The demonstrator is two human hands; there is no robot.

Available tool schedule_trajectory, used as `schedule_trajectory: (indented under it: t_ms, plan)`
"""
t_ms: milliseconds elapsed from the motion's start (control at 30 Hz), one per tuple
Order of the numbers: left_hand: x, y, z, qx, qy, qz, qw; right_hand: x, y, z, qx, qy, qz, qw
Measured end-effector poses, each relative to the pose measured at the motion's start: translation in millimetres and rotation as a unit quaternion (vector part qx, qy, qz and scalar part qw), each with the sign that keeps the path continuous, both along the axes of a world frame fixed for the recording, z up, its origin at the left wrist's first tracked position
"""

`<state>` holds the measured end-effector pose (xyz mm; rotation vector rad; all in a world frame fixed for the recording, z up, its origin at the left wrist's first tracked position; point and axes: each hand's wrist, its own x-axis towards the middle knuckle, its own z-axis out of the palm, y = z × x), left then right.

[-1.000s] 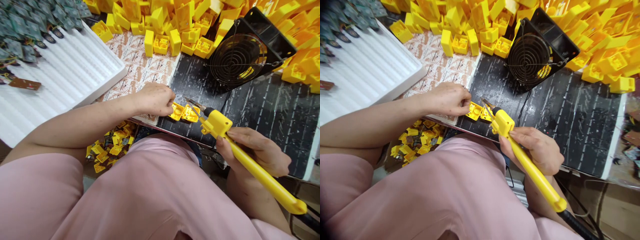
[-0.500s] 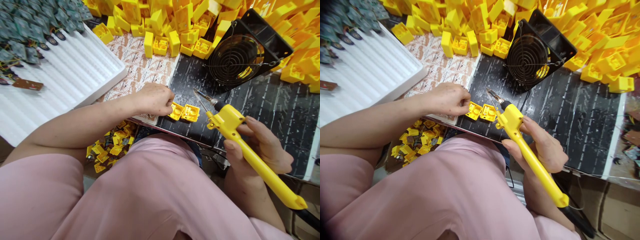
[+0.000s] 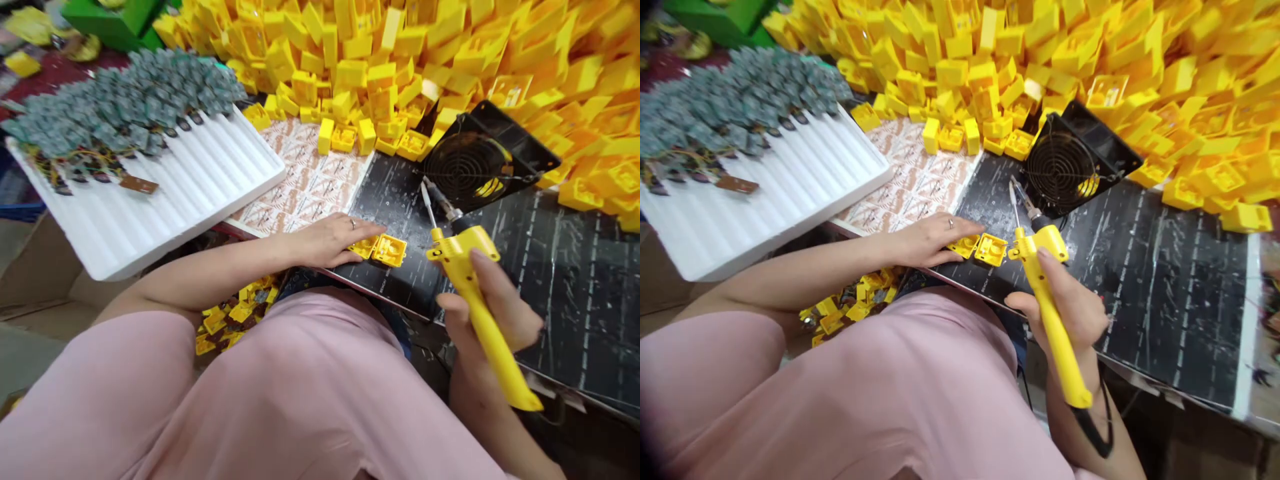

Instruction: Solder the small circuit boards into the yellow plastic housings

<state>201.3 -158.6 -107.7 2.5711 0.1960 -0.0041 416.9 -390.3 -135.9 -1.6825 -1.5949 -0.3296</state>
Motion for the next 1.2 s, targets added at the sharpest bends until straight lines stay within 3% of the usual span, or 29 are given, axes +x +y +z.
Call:
schedule_trajectory:
  t_ms: [67,200,233,300,367,400,533,633,733,867,1067,1200]
  plan:
    - [-17,7,9.2,-0.023,0.010,-0.009,1.000,-1,16,9.5,0.004,-0.072,0.056,0.996]
    - [-60,47,53.8,-0.051,0.170,-0.078,0.981,1,34,17.8,-0.027,-0.127,0.117,0.985]
    - [-62,58,61.6,-0.043,0.211,-0.071,0.974,1,36,16.5,-0.024,-0.131,0.122,0.984]
    - [-49,75,67.3,0.016,0.230,0.011,0.973,1,41,10.1,-0.005,-0.134,0.127,0.983]
    - [-16,87,60.8,0.135,0.157,0.163,0.965,-1,46,-0.5,0.014,-0.135,0.121,0.983]
    - [4,91,54.4,0.162,0.132,0.204,0.956,-1,48,-7.0,0.011,-0.133,0.112,0.985]
    - [77,100,23.9,0.189,0.097,0.273,0.938,0,58,-32.4,0.000,-0.120,0.104,0.987]
    - [97,102,8.7,0.202,0.073,0.279,0.936,3,62,-42.8,0.002,-0.123,0.119,0.985]
    - [89,107,3.2,0.221,0.052,0.255,0.940,6,63,-46.6,0.009,-0.118,0.123,0.985]
    - [57,106,1.8,0.246,0.040,0.196,0.948,9,60,-51.2,0.006,-0.105,0.138,0.985]
    - [12,57,1.3,0.257,0.033,0.075,0.963,10,57,-54.1,0.007,-0.122,0.129,0.984]
    - [3,41,1.4,0.275,-0.011,0.051,0.960,7,60,-51.2,0.000,-0.133,0.125,0.983]
